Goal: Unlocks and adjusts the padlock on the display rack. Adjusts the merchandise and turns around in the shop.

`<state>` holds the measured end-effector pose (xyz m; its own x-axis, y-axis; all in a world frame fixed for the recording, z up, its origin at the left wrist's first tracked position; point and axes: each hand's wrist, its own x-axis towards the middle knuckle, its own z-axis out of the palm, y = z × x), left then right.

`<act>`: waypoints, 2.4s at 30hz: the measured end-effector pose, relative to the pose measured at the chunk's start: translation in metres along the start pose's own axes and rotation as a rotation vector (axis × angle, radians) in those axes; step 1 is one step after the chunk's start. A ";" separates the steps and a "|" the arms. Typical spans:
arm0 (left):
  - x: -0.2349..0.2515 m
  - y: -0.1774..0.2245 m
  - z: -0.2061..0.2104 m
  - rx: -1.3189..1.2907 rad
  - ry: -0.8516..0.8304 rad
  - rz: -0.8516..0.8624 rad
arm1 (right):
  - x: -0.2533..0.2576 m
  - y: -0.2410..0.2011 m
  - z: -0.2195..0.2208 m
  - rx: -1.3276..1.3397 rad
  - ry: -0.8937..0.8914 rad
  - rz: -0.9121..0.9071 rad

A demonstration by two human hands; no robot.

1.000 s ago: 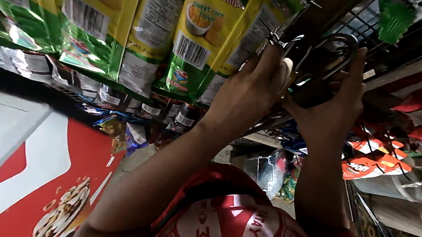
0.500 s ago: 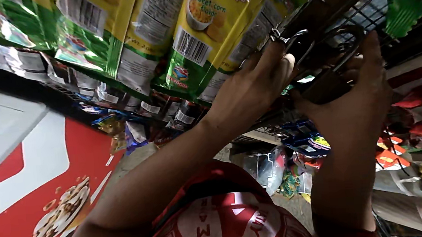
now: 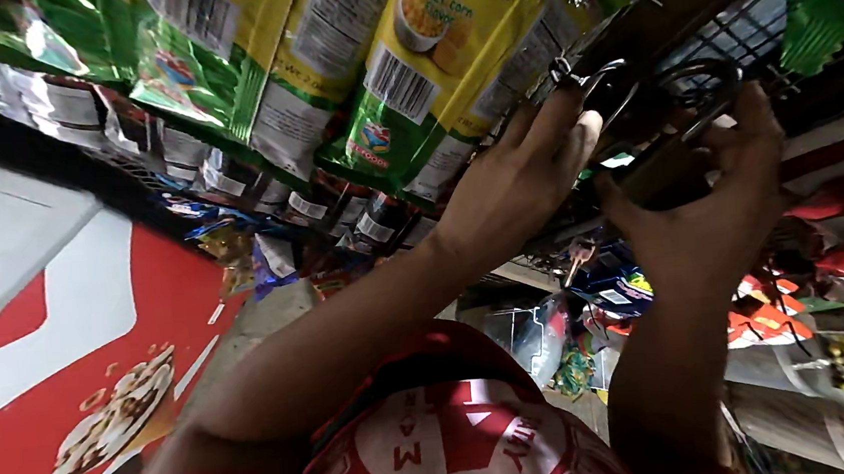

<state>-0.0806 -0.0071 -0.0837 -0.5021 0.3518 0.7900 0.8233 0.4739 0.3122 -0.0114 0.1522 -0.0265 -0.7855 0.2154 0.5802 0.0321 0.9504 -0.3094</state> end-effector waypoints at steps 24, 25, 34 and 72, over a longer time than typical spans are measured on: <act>-0.001 -0.013 -0.010 -0.035 -0.062 0.039 | -0.014 0.007 0.033 0.072 0.220 -0.038; -0.001 -0.013 -0.011 -0.041 -0.064 0.037 | -0.013 0.009 0.031 0.055 0.211 -0.032; -0.001 -0.013 -0.010 -0.030 -0.036 0.045 | -0.010 0.014 0.004 -0.057 -0.018 0.014; -0.002 -0.007 -0.015 0.067 -0.118 0.052 | -0.030 0.026 0.034 -0.257 0.172 -0.139</act>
<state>-0.0813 -0.0236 -0.0799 -0.4902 0.4677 0.7355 0.8316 0.5038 0.2339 -0.0077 0.1627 -0.0772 -0.6781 0.0937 0.7289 0.1038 0.9941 -0.0312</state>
